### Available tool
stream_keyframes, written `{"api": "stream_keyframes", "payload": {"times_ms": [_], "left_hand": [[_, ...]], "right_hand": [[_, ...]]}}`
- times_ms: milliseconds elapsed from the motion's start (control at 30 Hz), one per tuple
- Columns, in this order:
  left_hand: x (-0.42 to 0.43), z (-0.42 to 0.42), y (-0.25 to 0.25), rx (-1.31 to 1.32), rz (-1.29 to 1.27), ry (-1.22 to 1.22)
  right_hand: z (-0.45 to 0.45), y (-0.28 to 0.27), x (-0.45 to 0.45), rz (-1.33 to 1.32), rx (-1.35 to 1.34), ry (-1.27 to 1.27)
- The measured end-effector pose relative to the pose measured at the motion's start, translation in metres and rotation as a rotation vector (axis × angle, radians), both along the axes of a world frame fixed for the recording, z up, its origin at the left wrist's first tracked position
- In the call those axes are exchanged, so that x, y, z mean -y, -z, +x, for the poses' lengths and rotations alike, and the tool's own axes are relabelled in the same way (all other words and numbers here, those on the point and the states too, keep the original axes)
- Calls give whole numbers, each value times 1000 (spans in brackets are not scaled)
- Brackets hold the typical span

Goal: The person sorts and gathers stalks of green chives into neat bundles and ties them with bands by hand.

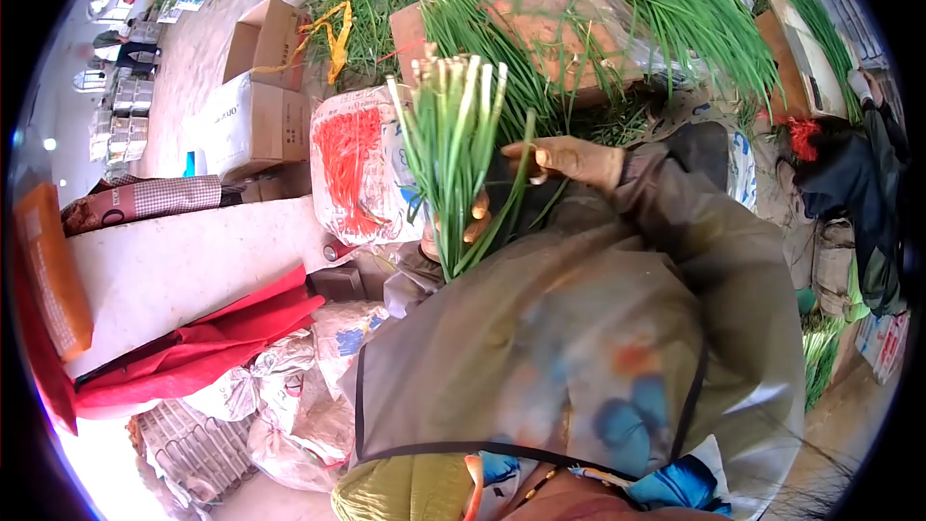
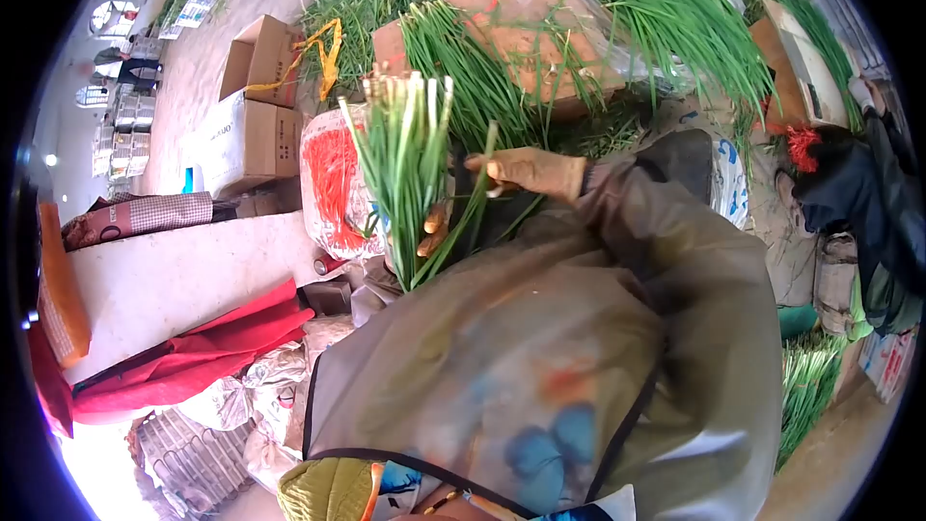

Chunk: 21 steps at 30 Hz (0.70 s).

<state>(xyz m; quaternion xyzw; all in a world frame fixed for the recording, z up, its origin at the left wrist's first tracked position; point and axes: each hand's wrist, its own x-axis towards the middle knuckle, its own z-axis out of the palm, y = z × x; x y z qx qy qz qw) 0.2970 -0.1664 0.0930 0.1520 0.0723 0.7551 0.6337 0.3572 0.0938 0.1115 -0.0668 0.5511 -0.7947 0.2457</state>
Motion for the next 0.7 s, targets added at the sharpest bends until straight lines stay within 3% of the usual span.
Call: {"api": "stream_keyframes", "payload": {"times_ms": [133,167,233,333,500,700], "left_hand": [[-10,18,-50,-252,-491,-258],[-20,23,-75,-348,-645,-308],[-19,21,-69,-464,-626,-291],[-20,22,-65,-302,-744,-522],[-3,12,-24,-133,-690,-600],[-6,10,-35,-267,-722,-640]], "right_hand": [[-35,-48,40,-614,-248,363],[-40,-60,36,-579,-218,459],[-40,-70,24,-319,-32,484],[-42,-63,21,-391,34,579],[-35,-45,11,-480,85,703],[-38,-46,7,-392,137,708]]}}
